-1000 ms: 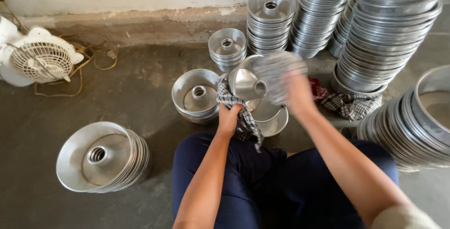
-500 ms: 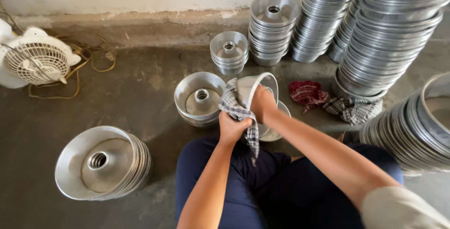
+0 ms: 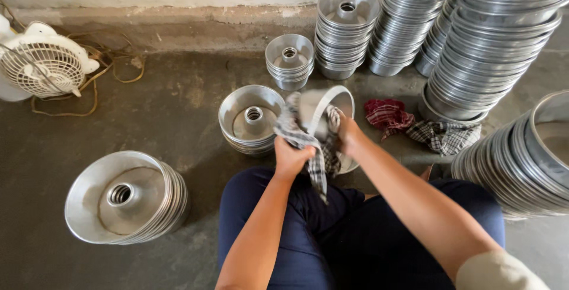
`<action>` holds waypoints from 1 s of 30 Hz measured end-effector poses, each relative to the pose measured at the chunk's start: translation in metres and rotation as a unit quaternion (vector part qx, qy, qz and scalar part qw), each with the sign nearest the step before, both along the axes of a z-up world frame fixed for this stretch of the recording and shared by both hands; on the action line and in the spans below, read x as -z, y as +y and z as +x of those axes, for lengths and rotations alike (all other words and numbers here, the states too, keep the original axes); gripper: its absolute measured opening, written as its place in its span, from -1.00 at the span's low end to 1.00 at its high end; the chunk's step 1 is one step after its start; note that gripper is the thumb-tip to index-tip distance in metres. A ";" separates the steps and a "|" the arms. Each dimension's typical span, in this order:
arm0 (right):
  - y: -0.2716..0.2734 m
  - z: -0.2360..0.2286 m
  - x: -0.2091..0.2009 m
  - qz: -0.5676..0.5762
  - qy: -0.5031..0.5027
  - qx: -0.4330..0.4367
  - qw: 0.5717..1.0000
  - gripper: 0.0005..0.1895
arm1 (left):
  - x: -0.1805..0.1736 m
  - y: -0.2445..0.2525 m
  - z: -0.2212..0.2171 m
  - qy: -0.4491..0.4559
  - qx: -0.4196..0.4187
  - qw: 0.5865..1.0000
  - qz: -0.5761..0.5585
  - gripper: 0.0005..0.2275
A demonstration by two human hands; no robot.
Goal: The person sits on the floor and wipes multiple metal parts with a cloth, handling them one at a time and stacking them into piles.
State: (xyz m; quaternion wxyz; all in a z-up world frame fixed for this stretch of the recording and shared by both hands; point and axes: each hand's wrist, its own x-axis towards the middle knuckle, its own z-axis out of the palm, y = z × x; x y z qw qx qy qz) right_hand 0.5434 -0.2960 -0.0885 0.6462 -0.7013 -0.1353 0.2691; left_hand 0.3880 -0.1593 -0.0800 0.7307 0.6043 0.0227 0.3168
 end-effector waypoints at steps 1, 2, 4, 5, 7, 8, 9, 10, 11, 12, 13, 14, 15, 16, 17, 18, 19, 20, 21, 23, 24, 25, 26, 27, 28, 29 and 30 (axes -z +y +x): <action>0.001 -0.007 0.008 0.022 -0.014 0.037 0.999 -0.58 | 0.010 0.005 0.007 0.003 -0.042 0.999 -0.019 -0.63; 0.001 -0.014 0.013 0.014 -0.052 0.055 0.997 -0.57 | 0.019 0.011 0.014 0.005 -0.084 0.996 -0.039 -0.61; 0.007 -0.029 0.012 -0.046 -0.159 0.076 0.983 -0.56 | 0.036 0.019 0.022 -0.001 -0.134 0.989 -0.066 -0.58; 0.010 -0.036 0.005 -0.111 -0.226 0.064 0.966 -0.55 | 0.043 0.023 0.021 -0.009 -0.146 0.987 -0.073 -0.56; 0.013 -0.053 -0.016 -0.219 -0.339 0.008 0.915 -0.57 | 0.053 0.032 0.021 -0.024 -0.146 0.979 -0.140 -0.57; 0.017 -0.063 -0.029 -0.231 -0.365 -0.031 0.901 -0.59 | 0.056 0.036 0.021 -0.031 -0.134 0.970 -0.199 -0.59; 0.015 -0.076 -0.041 -0.246 -0.388 -0.069 0.886 -0.61 | 0.061 0.035 0.019 -0.035 -0.120 0.957 -0.260 -0.61; 0.013 -0.089 -0.054 -0.261 -0.409 -0.108 0.868 -0.62 | 0.065 0.032 0.017 -0.036 -0.113 0.959 -0.256 -0.60; 0.015 -0.097 -0.071 -0.273 -0.433 -0.146 0.847 -0.63 | 0.066 0.031 0.020 -0.041 -0.106 0.961 -0.251 -0.59; 0.016 -0.105 -0.087 -0.284 -0.455 -0.183 0.824 -0.63 | 0.065 0.030 0.022 -0.047 -0.099 0.963 -0.246 -0.58; 0.020 -0.106 -0.105 -0.261 -0.349 -0.173 0.883 -0.58 | 0.063 0.028 0.024 -0.028 -0.082 0.974 -0.209 -0.61; 0.027 -0.099 -0.124 -0.233 -0.238 -0.161 0.929 -0.52 | 0.061 0.025 0.025 -0.009 -0.064 0.983 -0.171 -0.64; 0.034 -0.098 -0.136 -0.203 -0.121 -0.149 0.960 -0.44 | 0.058 0.022 0.023 0.012 -0.048 0.990 -0.133 -0.65; 0.042 -0.101 -0.142 -0.043 0.007 -0.105 0.993 -0.40 | 0.055 0.019 0.022 0.025 -0.046 0.996 -0.068 -0.63; 0.046 -0.105 -0.143 0.116 0.137 -0.056 0.982 -0.35 | 0.052 0.013 0.019 0.039 -0.043 0.998 -0.005 -0.59; 0.047 -0.109 -0.140 0.270 0.261 -0.003 0.927 -0.31 | 0.048 0.009 0.014 0.054 -0.039 0.996 0.059 -0.54; 0.046 -0.108 -0.135 0.238 0.168 -0.030 0.956 -0.35 | 0.042 0.007 0.011 0.048 -0.038 0.998 0.029 -0.54; 0.041 -0.112 -0.127 0.203 0.073 -0.058 0.975 -0.38 | 0.034 0.008 0.006 0.042 -0.037 0.998 0.000 -0.53; 0.039 -0.116 -0.117 0.170 -0.024 -0.088 0.981 -0.40 | 0.025 0.015 0.002 0.034 -0.037 0.998 -0.025 -0.53; 0.024 -0.109 -0.098 -0.024 -0.138 -0.179 0.974 -0.35 | 0.013 0.021 -0.008 0.031 -0.043 0.995 -0.082 -0.57; 0.018 -0.107 -0.089 -0.121 -0.191 -0.222 0.948 -0.31 | 0.010 0.021 -0.013 0.032 -0.047 0.992 -0.112 -0.59; 0.016 -0.100 -0.083 -0.110 -0.257 -0.227 0.933 -0.35 | 0.005 0.021 -0.013 0.024 -0.043 0.988 -0.149 -0.59; 0.014 -0.092 -0.079 -0.098 -0.323 -0.230 0.913 -0.39 | 0.001 0.021 -0.013 0.016 -0.039 0.981 -0.187 -0.58; 0.010 -0.084 -0.075 -0.088 -0.384 -0.231 0.889 -0.43 | -0.002 0.016 -0.012 0.010 -0.033 0.974 -0.226 -0.58; 0.011 -0.075 -0.073 -0.042 -0.323 -0.210 0.922 -0.47 | -0.004 0.010 -0.010 0.005 -0.034 0.987 -0.158 -0.59; 0.017 -0.067 -0.073 0.008 -0.259 -0.188 0.947 -0.50 | -0.007 0.007 -0.009 0.000 -0.037 0.995 -0.087 -0.61; 0.021 -0.064 -0.071 0.058 -0.194 -0.164 0.966 -0.54 | -0.010 0.004 -0.009 -0.005 -0.039 0.999 -0.016 -0.62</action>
